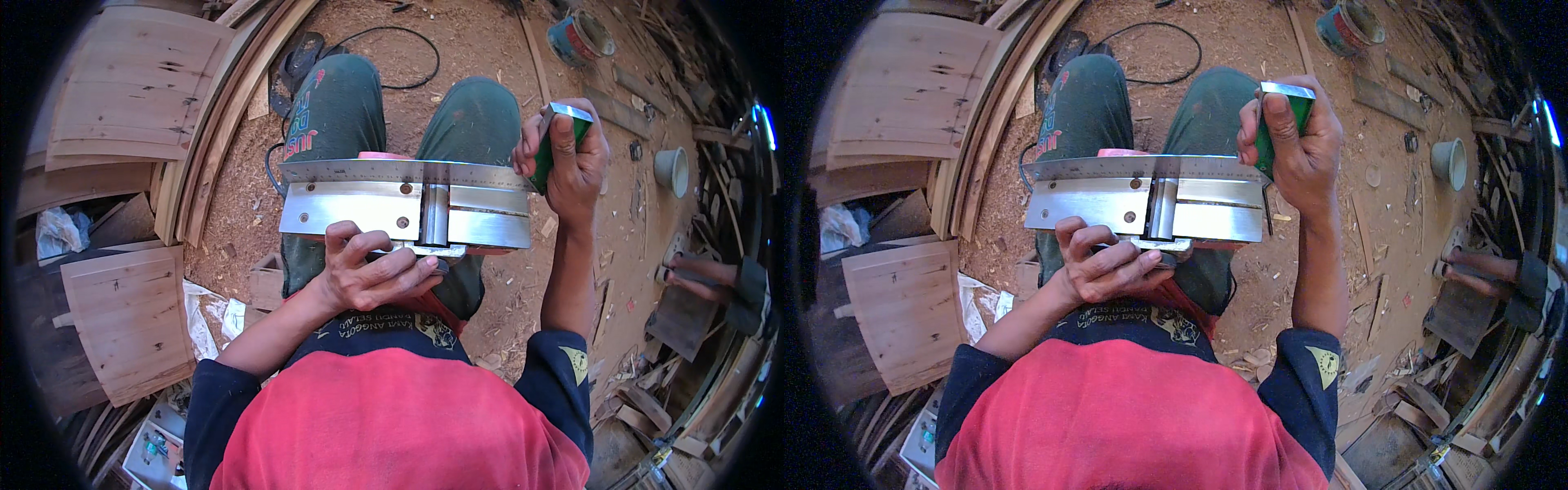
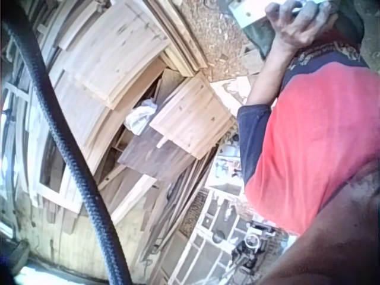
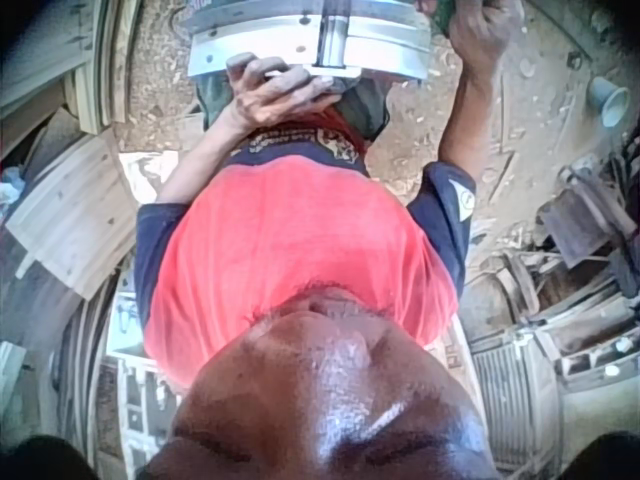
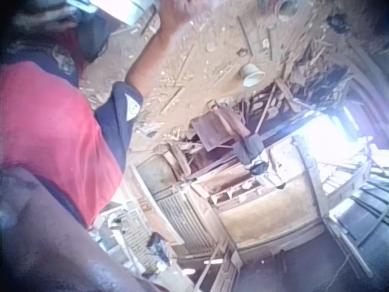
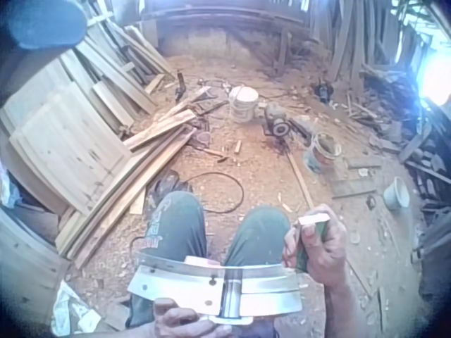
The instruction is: The person adjusts an electric planer while sitting on the ground. They use a metal ruler to measure the blade and a metal pipe as a lever to tighten the assembly.
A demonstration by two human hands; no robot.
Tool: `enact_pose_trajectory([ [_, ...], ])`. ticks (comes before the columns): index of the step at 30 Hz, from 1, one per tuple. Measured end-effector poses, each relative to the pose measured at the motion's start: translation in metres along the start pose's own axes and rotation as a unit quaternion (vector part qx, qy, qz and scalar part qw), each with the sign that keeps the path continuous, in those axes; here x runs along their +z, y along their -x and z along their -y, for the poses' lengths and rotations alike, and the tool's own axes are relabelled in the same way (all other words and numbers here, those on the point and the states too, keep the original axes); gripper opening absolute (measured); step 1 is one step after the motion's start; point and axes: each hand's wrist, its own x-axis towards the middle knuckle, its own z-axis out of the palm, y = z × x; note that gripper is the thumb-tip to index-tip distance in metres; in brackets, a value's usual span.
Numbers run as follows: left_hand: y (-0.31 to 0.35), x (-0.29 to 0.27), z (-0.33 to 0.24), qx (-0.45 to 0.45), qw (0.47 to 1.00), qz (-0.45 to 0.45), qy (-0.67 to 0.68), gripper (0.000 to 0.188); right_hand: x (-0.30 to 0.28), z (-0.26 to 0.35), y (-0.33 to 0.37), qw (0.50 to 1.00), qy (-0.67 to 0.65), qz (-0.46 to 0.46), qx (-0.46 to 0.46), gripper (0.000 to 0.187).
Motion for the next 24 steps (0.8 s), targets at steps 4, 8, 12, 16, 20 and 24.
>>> enact_pose_trajectory([
  [4, 0.0003, -0.0002, 0.0002, 0.000, 1.000, 0.003, 0.002, 0.047, 0.0000, -0.0005, -0.0002, 1.000, -0.007, 0.004, 0.000, 0.029],
  [8, 0.0008, -0.0008, 0.0005, 0.001, 1.000, 0.008, 0.004, 0.047, -0.0005, -0.0004, -0.0002, 1.000, 0.000, 0.001, 0.001, 0.029],
  [12, 0.0009, 0.0002, 0.0012, 0.003, 1.000, 0.004, 0.009, 0.047, -0.0013, -0.0014, 0.0004, 1.000, 0.006, 0.005, 0.002, 0.029],
  [16, 0.0007, 0.0003, 0.0016, 0.003, 1.000, 0.009, 0.009, 0.048, -0.0029, -0.0045, 0.0018, 0.999, 0.038, 0.002, 0.005, 0.028],
  [20, -0.0006, 0.0004, 0.0014, 0.006, 1.000, 0.015, 0.003, 0.048, -0.0020, -0.0032, 0.0019, 1.000, 0.022, -0.003, 0.003, 0.029],
  [24, -0.0006, -0.0001, 0.0018, 0.006, 1.000, 0.017, 0.002, 0.049, -0.0037, -0.0024, 0.0003, 1.000, 0.028, 0.007, 0.000, 0.031],
])
